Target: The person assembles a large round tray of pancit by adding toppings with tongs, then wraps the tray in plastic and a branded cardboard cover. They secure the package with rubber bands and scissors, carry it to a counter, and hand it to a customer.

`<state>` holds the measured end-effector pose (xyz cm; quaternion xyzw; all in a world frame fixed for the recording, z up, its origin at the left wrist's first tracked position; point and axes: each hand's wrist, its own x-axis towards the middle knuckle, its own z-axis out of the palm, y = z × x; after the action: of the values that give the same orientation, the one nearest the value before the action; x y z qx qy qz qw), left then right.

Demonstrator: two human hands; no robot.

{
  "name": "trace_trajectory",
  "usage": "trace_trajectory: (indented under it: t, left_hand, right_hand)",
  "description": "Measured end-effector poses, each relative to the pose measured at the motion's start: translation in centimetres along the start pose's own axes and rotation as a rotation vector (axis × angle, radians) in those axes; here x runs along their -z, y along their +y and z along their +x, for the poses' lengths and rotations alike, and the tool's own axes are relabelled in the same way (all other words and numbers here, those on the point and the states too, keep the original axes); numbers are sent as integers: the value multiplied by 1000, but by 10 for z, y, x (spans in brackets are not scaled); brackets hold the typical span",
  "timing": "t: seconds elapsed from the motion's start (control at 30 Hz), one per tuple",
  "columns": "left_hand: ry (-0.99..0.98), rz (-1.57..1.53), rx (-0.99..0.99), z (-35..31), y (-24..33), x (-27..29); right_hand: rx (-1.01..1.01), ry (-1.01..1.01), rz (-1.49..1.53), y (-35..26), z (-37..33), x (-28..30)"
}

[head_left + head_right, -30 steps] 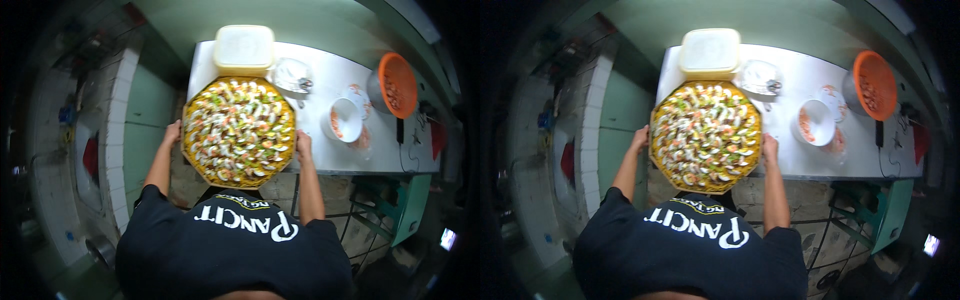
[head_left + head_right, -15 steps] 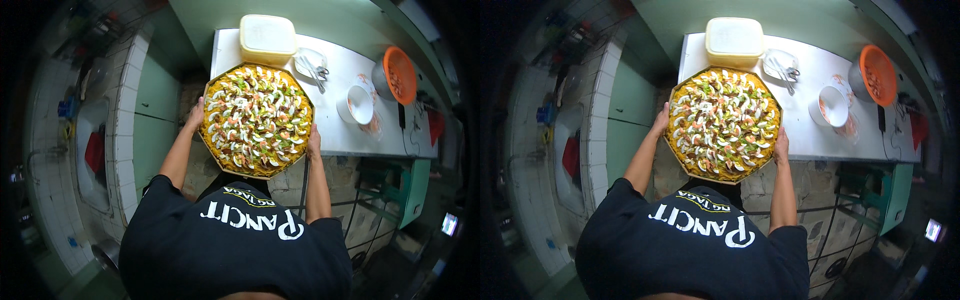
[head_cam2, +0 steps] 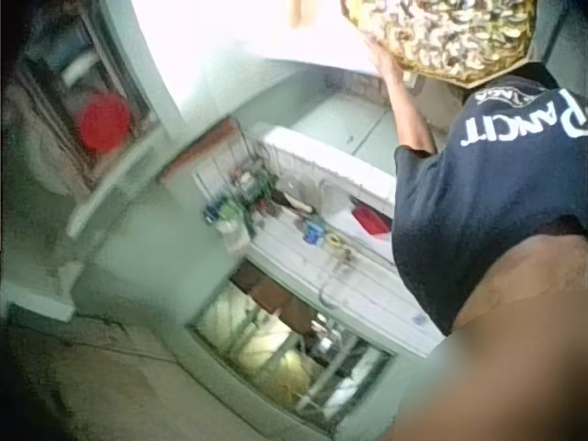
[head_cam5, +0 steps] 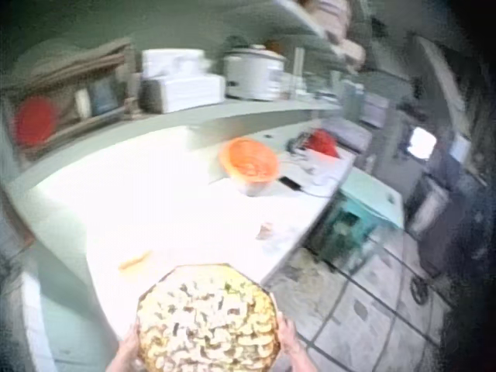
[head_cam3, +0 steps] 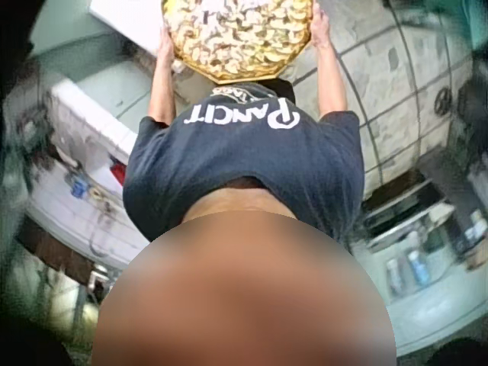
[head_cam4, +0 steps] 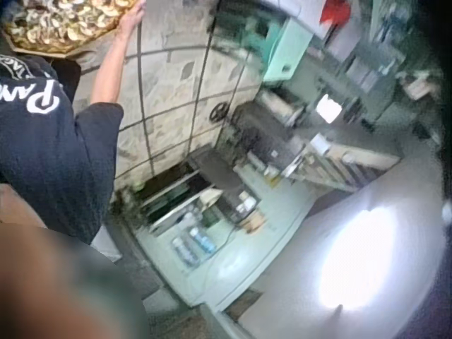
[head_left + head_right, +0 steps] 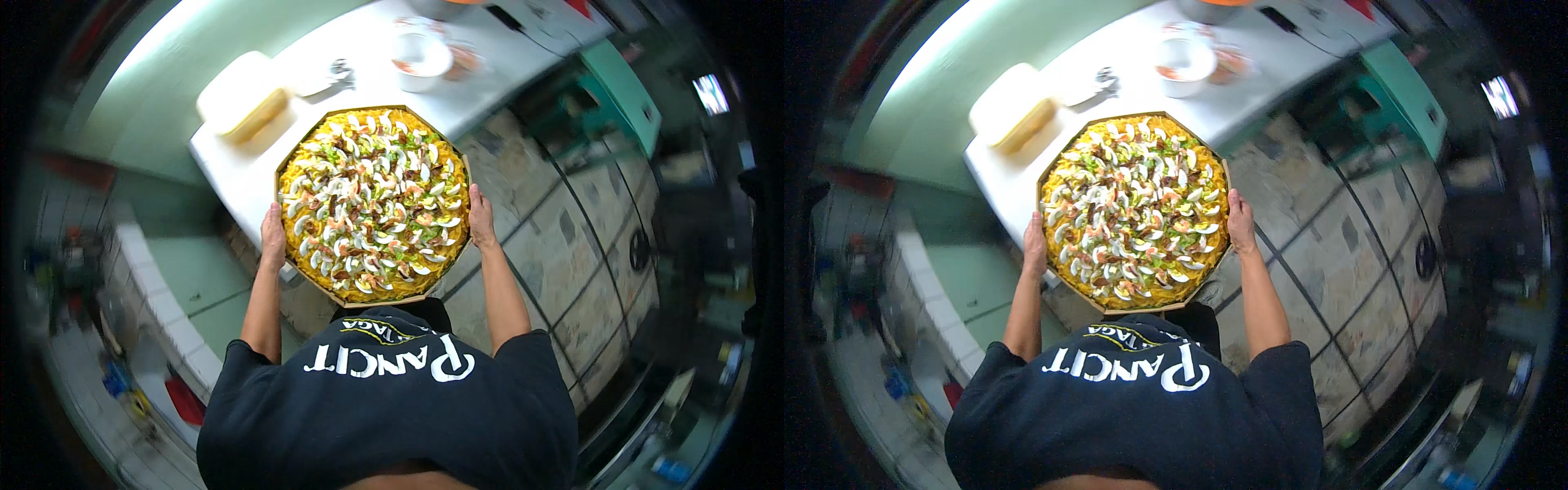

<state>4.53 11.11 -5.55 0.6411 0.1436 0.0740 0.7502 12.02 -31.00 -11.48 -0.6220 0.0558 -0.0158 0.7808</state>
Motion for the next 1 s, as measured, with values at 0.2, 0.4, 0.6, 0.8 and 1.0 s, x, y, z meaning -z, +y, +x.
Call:
trace_trajectory:
  t: [0.2, 0.4, 0.6, 0.8, 1.0]
  left_hand:
    - [68, 158, 8, 2, -3, 4]
    - [38, 401, -110, 48, -4, 61]
    - [49, 241, 22, 36, 33, 26]
    - [-133, 330, -28, 93, 37, -110]
    - [-302, 457, -96, 221, -99, -365]
  right_hand:
    - [-32, 94, -14, -26, -15, -8]
    - [39, 41, 19, -3, 14, -40]
    - [49, -14, -57, -7, 35, -45]
    - [66, 199, -123, -44, 56, 51]
    - [55, 306, 24, -9, 169, 285]
